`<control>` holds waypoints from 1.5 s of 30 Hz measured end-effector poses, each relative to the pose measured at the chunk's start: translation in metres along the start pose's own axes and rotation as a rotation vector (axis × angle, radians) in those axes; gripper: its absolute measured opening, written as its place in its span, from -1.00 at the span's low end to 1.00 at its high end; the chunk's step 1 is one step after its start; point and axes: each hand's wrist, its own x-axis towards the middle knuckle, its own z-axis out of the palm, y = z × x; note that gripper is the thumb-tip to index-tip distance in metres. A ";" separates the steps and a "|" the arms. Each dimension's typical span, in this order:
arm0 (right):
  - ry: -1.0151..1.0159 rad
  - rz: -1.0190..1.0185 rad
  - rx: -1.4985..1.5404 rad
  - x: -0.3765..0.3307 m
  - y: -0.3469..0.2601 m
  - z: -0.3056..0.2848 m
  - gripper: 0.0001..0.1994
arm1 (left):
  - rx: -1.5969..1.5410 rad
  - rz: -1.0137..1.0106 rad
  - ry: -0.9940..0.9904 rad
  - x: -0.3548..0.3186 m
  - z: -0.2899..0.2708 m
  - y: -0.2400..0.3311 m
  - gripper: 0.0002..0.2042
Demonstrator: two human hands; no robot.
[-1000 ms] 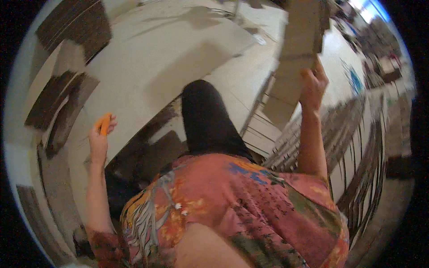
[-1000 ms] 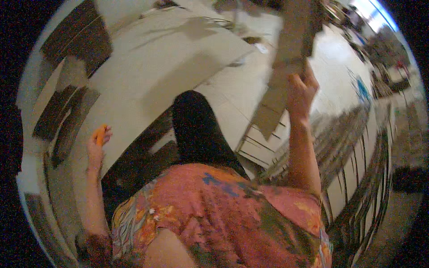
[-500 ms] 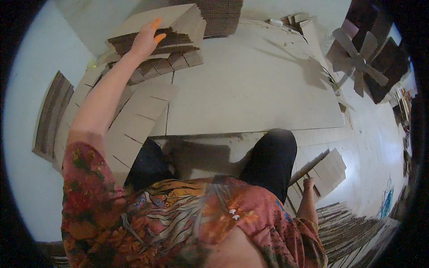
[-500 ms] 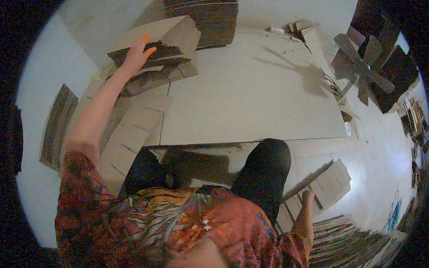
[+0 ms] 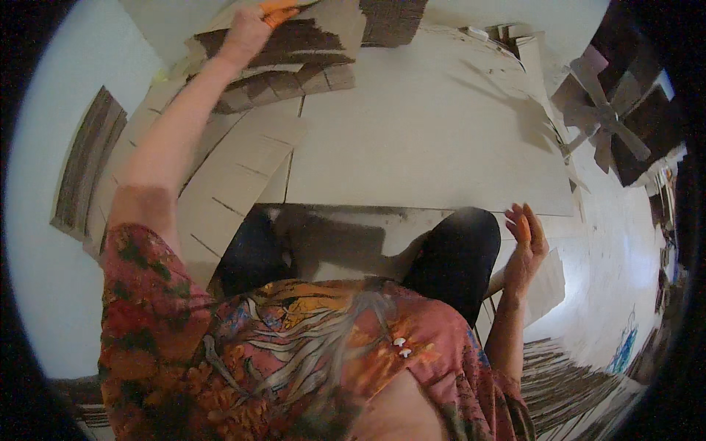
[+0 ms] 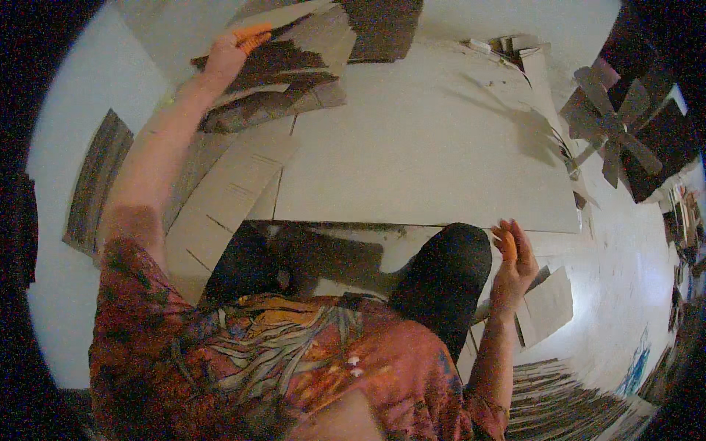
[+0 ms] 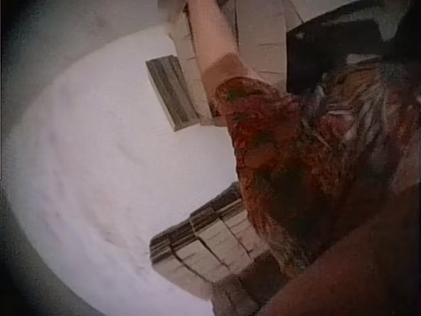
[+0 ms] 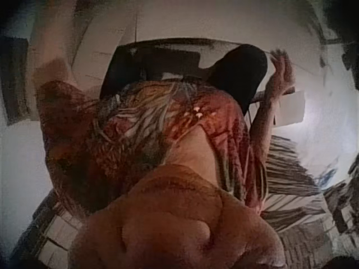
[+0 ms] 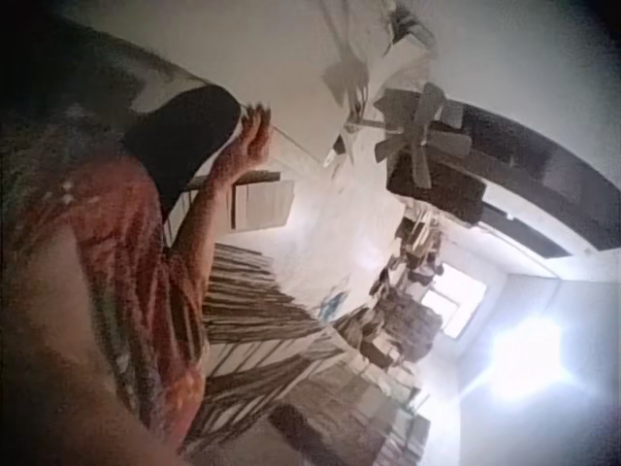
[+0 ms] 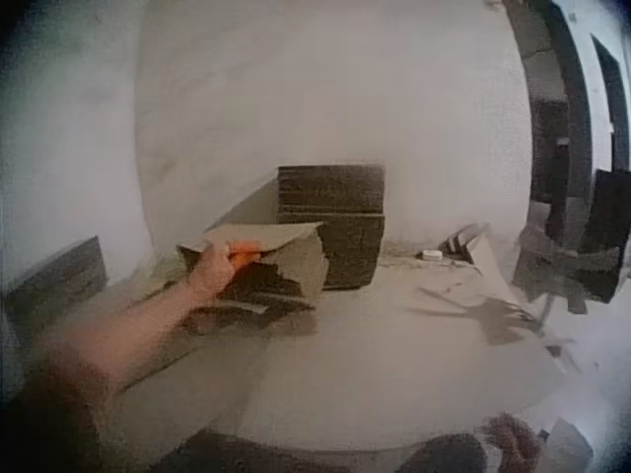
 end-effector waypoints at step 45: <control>-0.401 -0.210 0.156 0.008 -0.061 0.152 -0.87 | -0.875 -0.742 -1.002 -0.097 -0.037 0.149 -0.63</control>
